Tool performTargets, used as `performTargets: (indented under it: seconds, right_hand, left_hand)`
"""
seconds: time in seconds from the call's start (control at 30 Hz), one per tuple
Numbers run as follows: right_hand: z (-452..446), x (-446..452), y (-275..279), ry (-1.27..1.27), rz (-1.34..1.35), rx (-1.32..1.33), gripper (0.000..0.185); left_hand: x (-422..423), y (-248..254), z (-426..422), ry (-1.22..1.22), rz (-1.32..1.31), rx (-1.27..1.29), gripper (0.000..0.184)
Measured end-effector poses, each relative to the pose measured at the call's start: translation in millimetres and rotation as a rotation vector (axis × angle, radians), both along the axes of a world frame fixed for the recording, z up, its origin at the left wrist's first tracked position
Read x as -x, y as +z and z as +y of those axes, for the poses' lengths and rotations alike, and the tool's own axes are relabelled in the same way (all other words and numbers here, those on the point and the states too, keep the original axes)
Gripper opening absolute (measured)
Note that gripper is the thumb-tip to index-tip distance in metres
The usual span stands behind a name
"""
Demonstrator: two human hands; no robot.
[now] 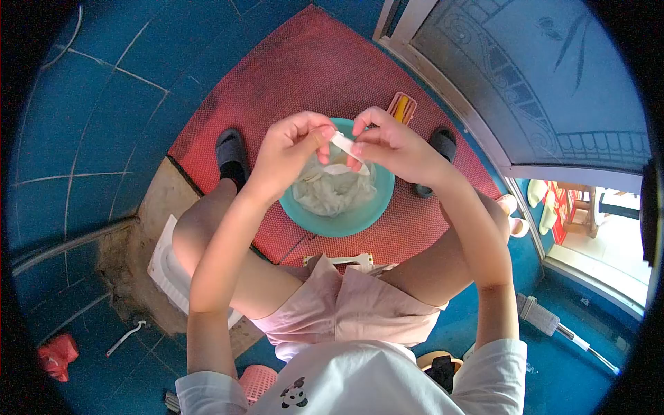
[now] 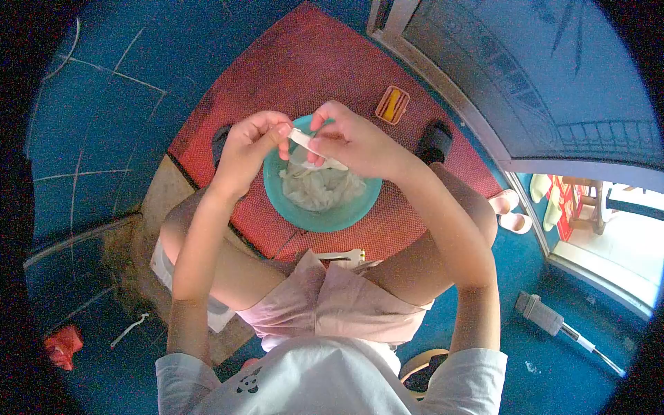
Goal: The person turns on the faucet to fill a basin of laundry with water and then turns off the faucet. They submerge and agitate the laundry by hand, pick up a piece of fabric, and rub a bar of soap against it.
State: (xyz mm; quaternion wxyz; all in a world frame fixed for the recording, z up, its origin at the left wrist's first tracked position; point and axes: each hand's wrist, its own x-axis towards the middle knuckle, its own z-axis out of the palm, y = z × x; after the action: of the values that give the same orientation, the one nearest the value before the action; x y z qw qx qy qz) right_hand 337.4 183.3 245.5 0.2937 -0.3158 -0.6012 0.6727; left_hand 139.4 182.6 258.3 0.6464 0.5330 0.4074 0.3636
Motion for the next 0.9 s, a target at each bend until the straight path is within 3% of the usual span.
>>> performTargets:
  seconds: [0.27,0.4,0.5,0.57,0.7,0.77,0.9]
  right_hand:
    - [-5.2,3.4,10.7,-0.020,-0.279,-0.174,0.019]
    - [-7.2,4.2,13.2,-0.070,-0.257,-0.169,0.018]
    - [-6.3,0.9,10.5,-0.023,-0.206,-0.089,0.016]
    - [-4.8,-1.3,4.2,0.145,-0.287,-0.131,0.017]
    - [-2.9,1.5,8.8,0.211,-0.323,-0.246,0.016]
    - [-1.8,2.1,7.2,0.230,-0.129,-0.148,0.014]
    - [-3.2,5.8,3.9,0.208,-0.014,-0.168,0.015]
  left_hand:
    - [1.6,6.8,-2.5,-0.008,0.003,0.113,0.011]
    - [0.9,3.9,-3.1,-0.006,0.012,0.027,0.008]
    - [2.2,2.6,-1.4,-0.033,0.007,-0.019,0.006]
    - [2.6,2.4,-1.1,-0.054,-0.009,-0.030,0.004]
    - [2.0,7.5,-4.0,-0.107,-0.032,-0.031,0.003]
    - [3.4,9.4,-3.7,-0.111,-0.066,-0.032,0.003]
    - [4.9,10.5,-3.8,-0.110,-0.028,-0.031,0.003]
